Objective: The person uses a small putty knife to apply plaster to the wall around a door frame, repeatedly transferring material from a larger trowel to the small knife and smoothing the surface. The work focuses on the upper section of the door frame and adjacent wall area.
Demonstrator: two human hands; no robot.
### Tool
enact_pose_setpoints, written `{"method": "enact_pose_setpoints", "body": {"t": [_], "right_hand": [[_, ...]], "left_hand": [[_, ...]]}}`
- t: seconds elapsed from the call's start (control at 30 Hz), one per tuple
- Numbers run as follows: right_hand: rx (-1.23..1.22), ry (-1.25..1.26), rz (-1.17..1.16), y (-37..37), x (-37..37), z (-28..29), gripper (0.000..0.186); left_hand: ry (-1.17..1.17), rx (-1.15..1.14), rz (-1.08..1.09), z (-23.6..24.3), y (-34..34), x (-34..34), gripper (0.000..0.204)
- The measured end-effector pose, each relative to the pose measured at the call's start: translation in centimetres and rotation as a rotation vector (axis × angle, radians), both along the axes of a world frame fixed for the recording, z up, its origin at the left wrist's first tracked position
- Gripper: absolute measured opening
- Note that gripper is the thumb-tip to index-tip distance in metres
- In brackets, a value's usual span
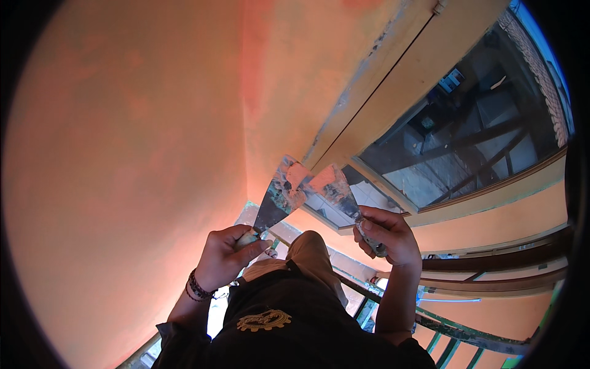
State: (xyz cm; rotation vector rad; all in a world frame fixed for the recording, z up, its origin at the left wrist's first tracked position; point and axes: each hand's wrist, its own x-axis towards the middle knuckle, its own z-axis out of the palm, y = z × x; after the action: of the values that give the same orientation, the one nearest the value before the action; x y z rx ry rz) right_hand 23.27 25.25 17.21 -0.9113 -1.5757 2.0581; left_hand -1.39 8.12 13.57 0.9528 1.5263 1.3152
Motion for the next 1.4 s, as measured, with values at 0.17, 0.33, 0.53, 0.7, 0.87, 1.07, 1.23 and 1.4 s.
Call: {"method": "enact_pose_setpoints", "body": {"t": [0.17,0.33,0.53,0.7,0.87,1.07,1.23,1.4], "right_hand": [[0.18,-0.055,0.026,-0.4,0.3,0.5,0.034],[0.243,0.062,-0.038,-0.4,0.9,0.7,0.034],[0.843,0.272,-0.194,3.0,-0.9,10.6,0.036],[2.055,0.088,-0.665,6.3,-3.7,26.1,0.033],[2.577,-0.26,-1.017,11.3,-2.7,36.7,0.031],[2.533,-0.612,-0.975,10.7,-5.5,42.2,0.032],[2.516,-0.559,-0.918,11.5,-6.4,41.9,0.038],[2.46,-0.556,-0.893,12.5,-6.5,42.4,0.037]], "left_hand": [[-0.053,0.05,0.004,-0.4,-0.4,0.2,0.018],[-0.027,-0.033,-0.007,-1.0,-0.2,0.3,0.018],[-0.011,-0.237,-0.029,-1.5,0.8,0.2,0.03],[-0.058,0.002,-0.033,-1.1,1.2,2.0,0.024],[-0.045,-0.067,0.01,-2.6,1.2,3.0,0.024],[-0.051,-0.093,-0.003,-3.2,2.4,2.8,0.025],[-0.052,-0.095,0.01,-4.0,2.9,2.9,0.025],[-0.03,-0.115,0.025,-4.5,3.2,2.7,0.026]]}}
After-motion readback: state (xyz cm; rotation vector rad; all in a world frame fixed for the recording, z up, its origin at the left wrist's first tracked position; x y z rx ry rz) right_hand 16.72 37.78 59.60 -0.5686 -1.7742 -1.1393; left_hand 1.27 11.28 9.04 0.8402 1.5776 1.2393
